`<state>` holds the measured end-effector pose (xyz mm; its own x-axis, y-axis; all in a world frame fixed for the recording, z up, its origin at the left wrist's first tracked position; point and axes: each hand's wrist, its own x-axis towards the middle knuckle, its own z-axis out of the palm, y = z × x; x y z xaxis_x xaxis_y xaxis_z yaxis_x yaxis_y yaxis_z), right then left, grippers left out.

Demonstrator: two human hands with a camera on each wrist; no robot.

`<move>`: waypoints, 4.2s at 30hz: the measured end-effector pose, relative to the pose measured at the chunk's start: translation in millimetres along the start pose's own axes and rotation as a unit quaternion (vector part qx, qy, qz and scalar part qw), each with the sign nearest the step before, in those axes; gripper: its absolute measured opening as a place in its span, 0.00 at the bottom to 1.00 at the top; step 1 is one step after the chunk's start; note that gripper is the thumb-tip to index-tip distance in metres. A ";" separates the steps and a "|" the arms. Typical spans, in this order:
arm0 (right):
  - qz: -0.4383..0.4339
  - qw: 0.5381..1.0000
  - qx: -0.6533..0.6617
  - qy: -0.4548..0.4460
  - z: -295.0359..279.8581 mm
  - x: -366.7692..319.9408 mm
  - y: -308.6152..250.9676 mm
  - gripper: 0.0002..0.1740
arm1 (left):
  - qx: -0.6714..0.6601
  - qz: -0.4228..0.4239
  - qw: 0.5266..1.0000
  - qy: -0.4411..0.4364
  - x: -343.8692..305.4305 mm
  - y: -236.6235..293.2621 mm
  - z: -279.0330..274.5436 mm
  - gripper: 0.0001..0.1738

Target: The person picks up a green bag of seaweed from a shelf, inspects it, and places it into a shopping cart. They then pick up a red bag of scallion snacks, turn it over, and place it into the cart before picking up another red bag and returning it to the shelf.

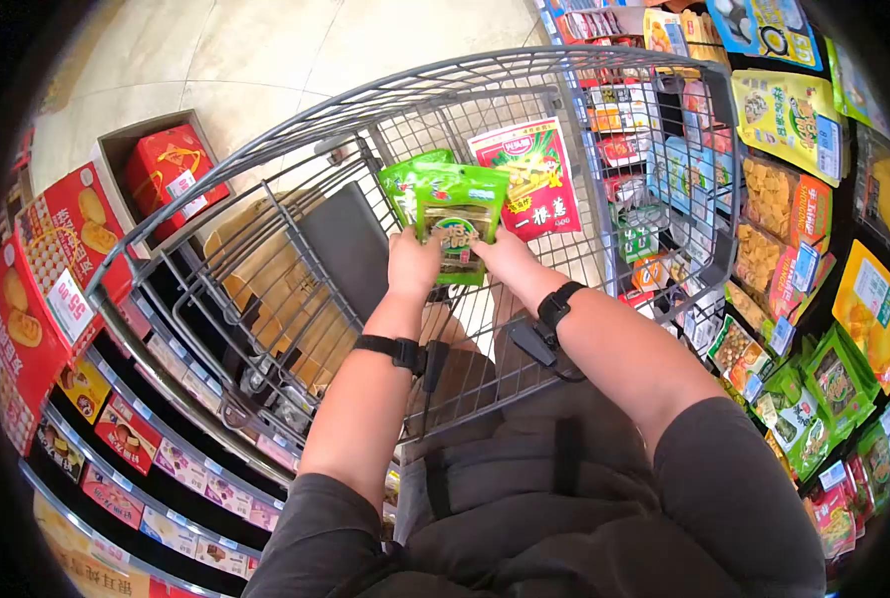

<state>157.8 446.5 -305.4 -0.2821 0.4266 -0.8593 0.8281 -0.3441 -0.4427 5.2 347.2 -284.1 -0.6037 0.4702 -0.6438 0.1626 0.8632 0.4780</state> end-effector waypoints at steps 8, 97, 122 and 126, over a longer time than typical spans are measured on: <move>-0.015 0.988 0.115 -0.101 -47.9 -92.6 -62.0 0.19 | -0.043 0.115 0.992 -0.023 -49.9 36.1 -94.0 0.21; -0.401 0.705 0.184 0.556 -457.0 -728.0 168.8 0.16 | -0.190 0.655 0.632 -0.368 -603.7 564.8 34.3 0.17; -0.442 0.690 0.092 0.565 -514.6 -718.5 145.5 0.11 | -0.078 0.811 0.486 -0.316 -529.7 654.1 39.4 0.22; -0.410 0.709 0.097 0.566 -517.7 -714.1 147.9 0.12 | -0.062 0.805 0.497 -0.318 -532.6 660.3 41.7 0.22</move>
<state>732.5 524.1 375.4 0.0304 0.9094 0.4147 0.4967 0.3463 -0.7958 466.7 674.5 349.5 0.6068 0.5293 0.5929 -0.0385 -0.7256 0.6871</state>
